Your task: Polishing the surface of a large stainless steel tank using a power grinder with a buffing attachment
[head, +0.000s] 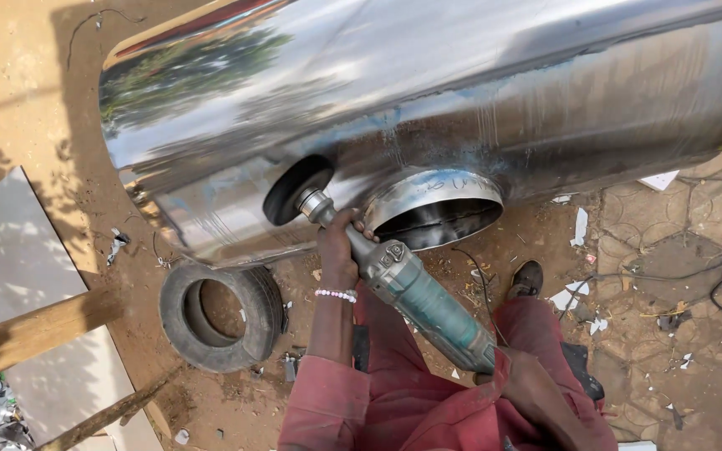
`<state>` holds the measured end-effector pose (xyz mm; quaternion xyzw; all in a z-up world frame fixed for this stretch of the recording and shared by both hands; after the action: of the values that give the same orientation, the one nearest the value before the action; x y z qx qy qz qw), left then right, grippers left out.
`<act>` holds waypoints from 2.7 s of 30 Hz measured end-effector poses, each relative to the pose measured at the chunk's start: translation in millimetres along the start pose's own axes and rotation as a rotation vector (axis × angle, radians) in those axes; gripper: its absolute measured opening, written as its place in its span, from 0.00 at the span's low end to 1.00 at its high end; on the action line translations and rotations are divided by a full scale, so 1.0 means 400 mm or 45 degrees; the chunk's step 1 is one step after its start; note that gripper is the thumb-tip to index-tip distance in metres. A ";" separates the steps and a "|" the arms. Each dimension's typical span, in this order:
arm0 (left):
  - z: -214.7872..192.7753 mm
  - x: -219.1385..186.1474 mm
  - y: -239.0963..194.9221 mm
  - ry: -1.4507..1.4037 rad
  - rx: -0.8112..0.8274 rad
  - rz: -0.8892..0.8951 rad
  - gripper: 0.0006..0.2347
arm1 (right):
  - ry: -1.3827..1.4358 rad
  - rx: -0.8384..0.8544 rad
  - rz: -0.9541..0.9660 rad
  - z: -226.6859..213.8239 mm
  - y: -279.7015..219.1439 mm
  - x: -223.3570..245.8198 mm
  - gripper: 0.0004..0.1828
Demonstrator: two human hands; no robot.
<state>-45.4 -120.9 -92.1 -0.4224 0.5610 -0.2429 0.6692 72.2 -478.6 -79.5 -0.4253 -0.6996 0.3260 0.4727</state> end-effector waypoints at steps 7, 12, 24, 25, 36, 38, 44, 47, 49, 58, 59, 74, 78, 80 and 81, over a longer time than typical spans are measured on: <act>0.037 0.324 -0.037 0.097 -0.102 -0.165 0.07 | -0.046 0.209 -0.092 -0.029 -0.070 -0.228 0.19; 0.164 0.287 -0.116 0.287 0.083 -0.044 0.06 | 1.039 -0.272 -0.510 -0.113 -0.083 -0.087 0.37; 0.339 0.511 -0.135 0.743 0.584 -0.124 0.06 | 1.219 -0.499 0.704 0.223 -0.215 -0.219 0.13; 0.333 0.493 -0.126 0.743 0.580 -0.119 0.06 | 1.219 -0.494 0.700 0.233 -0.211 -0.198 0.13; 0.158 0.289 -0.058 0.284 0.438 -0.195 0.06 | 0.617 -0.422 0.658 0.192 -0.192 -0.133 0.12; 0.076 0.263 -0.061 0.261 0.383 -0.154 0.05 | 0.477 -0.351 0.643 0.165 -0.220 -0.115 0.17; -0.069 0.276 0.050 0.107 0.065 -0.150 0.08 | 0.108 -0.174 0.482 0.099 -0.162 -0.114 0.22; -0.117 0.266 0.033 0.134 -0.034 -0.137 0.08 | 0.098 -0.129 0.467 0.107 -0.168 -0.118 0.21; -0.102 0.256 0.006 0.153 -0.043 -0.160 0.07 | 0.117 -0.124 0.474 0.101 -0.184 -0.101 0.21; 0.189 0.307 -0.040 0.257 0.360 -0.119 0.07 | 0.493 -0.368 0.567 0.098 -0.188 -0.149 0.12; 0.211 0.310 -0.055 0.319 0.388 -0.106 0.07 | 0.542 -0.432 0.529 0.092 -0.182 -0.156 0.09; -0.134 0.358 0.079 -0.093 0.090 -0.182 0.06 | -0.422 -0.218 0.488 0.024 -0.157 -0.095 0.26; -0.216 0.452 0.110 -0.249 -0.002 -0.385 0.06 | -0.691 -0.179 0.348 0.007 -0.108 -0.129 0.25; -0.222 0.509 0.161 -0.255 -0.035 -0.444 0.05 | -0.694 -0.145 0.375 -0.010 -0.096 -0.101 0.24; -0.258 0.554 0.171 -0.248 -0.097 -0.516 0.05 | -0.698 -0.079 0.417 -0.001 -0.111 -0.098 0.23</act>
<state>-98.3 -292.1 -271.9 -0.5729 0.4062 -0.3091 0.6413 67.2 -532.8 -56.3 -0.4427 -0.7326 0.4789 0.1946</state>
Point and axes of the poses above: each hand's wrist, its own y-axis towards the middle knuckle, its own z-axis out of the palm, x = y × z, the point moved 10 cm from there along y, towards the middle knuckle, and after that the axes turned 8 degrees about -x, right-handed, at the moved point
